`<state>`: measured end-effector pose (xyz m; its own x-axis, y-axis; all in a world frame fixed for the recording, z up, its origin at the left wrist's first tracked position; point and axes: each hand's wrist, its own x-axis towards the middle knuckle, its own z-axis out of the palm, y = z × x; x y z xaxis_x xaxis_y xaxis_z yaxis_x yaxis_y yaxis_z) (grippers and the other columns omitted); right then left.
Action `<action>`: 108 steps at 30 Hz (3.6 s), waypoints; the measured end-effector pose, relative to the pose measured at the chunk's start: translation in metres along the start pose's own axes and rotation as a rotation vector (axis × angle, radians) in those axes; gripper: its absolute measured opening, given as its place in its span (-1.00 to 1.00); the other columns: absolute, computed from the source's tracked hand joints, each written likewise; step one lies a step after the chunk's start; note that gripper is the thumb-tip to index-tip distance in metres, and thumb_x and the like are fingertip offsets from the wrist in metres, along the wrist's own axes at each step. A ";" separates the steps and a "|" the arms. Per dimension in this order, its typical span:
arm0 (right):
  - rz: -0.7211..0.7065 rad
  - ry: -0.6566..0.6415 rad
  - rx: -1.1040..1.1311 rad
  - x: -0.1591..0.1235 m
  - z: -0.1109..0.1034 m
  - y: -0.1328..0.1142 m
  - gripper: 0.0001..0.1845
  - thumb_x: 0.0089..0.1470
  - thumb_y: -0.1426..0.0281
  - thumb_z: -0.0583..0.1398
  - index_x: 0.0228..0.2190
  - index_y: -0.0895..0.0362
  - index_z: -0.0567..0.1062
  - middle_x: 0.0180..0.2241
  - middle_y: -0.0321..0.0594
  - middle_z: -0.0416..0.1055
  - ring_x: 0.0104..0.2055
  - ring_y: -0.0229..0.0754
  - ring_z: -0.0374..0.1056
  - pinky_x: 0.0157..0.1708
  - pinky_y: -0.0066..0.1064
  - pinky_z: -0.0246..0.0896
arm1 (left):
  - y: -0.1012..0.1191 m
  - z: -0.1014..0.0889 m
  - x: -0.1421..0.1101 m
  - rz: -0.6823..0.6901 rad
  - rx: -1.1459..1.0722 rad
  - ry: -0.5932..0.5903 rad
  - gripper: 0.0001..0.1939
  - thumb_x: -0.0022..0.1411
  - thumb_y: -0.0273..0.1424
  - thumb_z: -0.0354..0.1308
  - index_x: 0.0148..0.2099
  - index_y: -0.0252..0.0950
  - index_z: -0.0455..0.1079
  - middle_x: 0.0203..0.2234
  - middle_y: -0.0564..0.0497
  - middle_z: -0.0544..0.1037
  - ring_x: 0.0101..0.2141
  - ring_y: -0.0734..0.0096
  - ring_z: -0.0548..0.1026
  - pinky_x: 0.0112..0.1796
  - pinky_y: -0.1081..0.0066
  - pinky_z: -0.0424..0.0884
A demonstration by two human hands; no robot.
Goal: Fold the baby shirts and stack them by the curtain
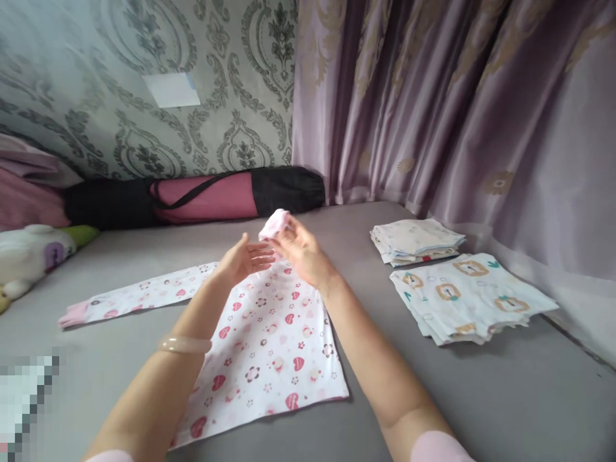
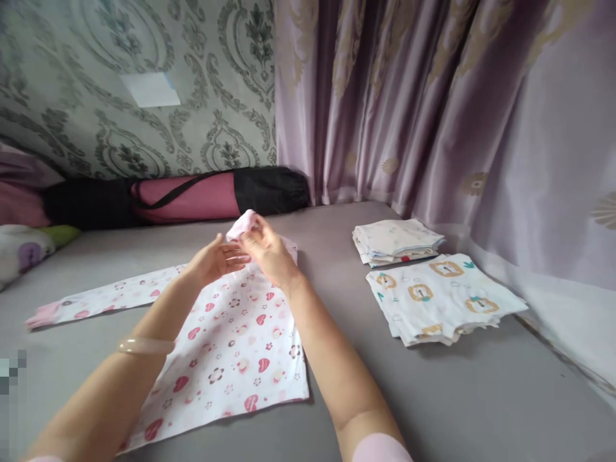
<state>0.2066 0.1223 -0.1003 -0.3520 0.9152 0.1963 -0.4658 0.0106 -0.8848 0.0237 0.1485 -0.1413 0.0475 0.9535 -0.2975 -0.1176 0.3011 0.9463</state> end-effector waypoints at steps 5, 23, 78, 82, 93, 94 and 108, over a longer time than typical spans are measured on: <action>0.224 -0.100 -0.170 -0.003 -0.002 0.010 -0.42 0.21 0.31 0.23 0.20 0.15 0.27 0.24 0.06 0.26 0.17 -0.11 0.35 0.21 -0.19 0.22 | -0.010 -0.041 -0.016 -0.060 -0.012 0.152 -0.15 0.21 0.28 -0.33 -0.03 -0.34 0.40 -0.26 -0.27 0.60 -0.23 0.04 0.60 -0.26 0.06 0.56; 0.080 -0.014 -1.366 0.008 -0.064 0.064 -0.48 0.30 0.41 -0.05 0.23 0.23 0.29 0.29 -0.01 0.20 0.34 -0.15 0.07 0.31 -0.29 -0.08 | -0.037 -0.065 -0.009 0.128 0.240 0.531 -0.72 -0.03 -0.23 0.23 -0.31 -0.31 0.38 -0.56 0.09 0.45 -0.56 0.45 0.41 -0.51 0.49 0.31; 0.267 -0.186 -1.818 0.033 0.028 0.126 -0.32 0.35 0.14 -0.25 0.39 0.14 -0.08 0.43 -0.07 -0.24 0.45 0.00 -0.41 0.34 0.00 -0.65 | 0.041 -0.105 -0.078 0.238 0.731 0.494 -0.61 0.18 -0.19 0.10 -0.07 -0.33 0.54 -0.30 -0.12 0.62 -0.36 0.32 0.54 -0.46 0.48 0.33; 0.307 -0.195 -1.832 0.035 0.025 0.123 -0.32 0.35 0.14 -0.26 0.39 0.13 -0.12 0.43 -0.08 -0.26 0.45 -0.01 -0.41 0.35 0.00 -0.63 | 0.029 -0.141 -0.083 0.187 0.661 0.527 -0.65 0.14 -0.17 0.11 -0.21 -0.32 0.53 -0.40 -0.09 0.61 -0.41 0.31 0.54 -0.51 0.48 0.31; 0.095 -0.399 -1.713 0.040 0.085 0.132 -0.31 0.36 0.20 -0.23 0.38 0.30 -0.09 0.43 -0.06 -0.30 0.46 -0.05 -0.45 0.36 -0.06 -0.61 | -0.029 -0.217 -0.109 -0.282 0.914 1.032 -0.80 0.10 -0.36 0.08 -0.33 -0.34 0.50 -0.36 -0.35 0.60 -0.13 -0.20 0.55 -0.14 0.06 0.45; 0.098 -0.413 -1.700 0.040 0.090 0.137 -0.30 0.36 0.19 -0.24 0.37 0.31 -0.09 0.43 -0.07 -0.29 0.46 -0.06 -0.44 0.36 -0.09 -0.60 | -0.031 -0.220 -0.109 -0.262 0.903 1.080 -0.78 0.11 -0.36 0.08 -0.28 -0.36 0.50 -0.30 -0.38 0.60 -0.09 -0.22 0.53 -0.10 0.03 0.44; 0.258 -0.471 -1.655 0.052 0.100 0.142 -0.29 0.35 0.17 -0.25 0.36 0.33 -0.04 0.43 -0.02 -0.26 0.46 -0.02 -0.39 0.37 -0.08 -0.50 | -0.042 -0.220 -0.105 -0.128 0.475 1.335 -0.29 -0.02 -0.54 0.23 0.17 -0.66 0.10 0.02 -0.57 0.43 0.11 -0.26 0.39 0.09 -0.01 0.34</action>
<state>0.0414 0.1310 -0.1736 -0.6037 0.7771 -0.1776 0.7835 0.5374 -0.3120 -0.1944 0.0378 -0.1774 -0.9553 0.2947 -0.0247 0.1673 0.6076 0.7764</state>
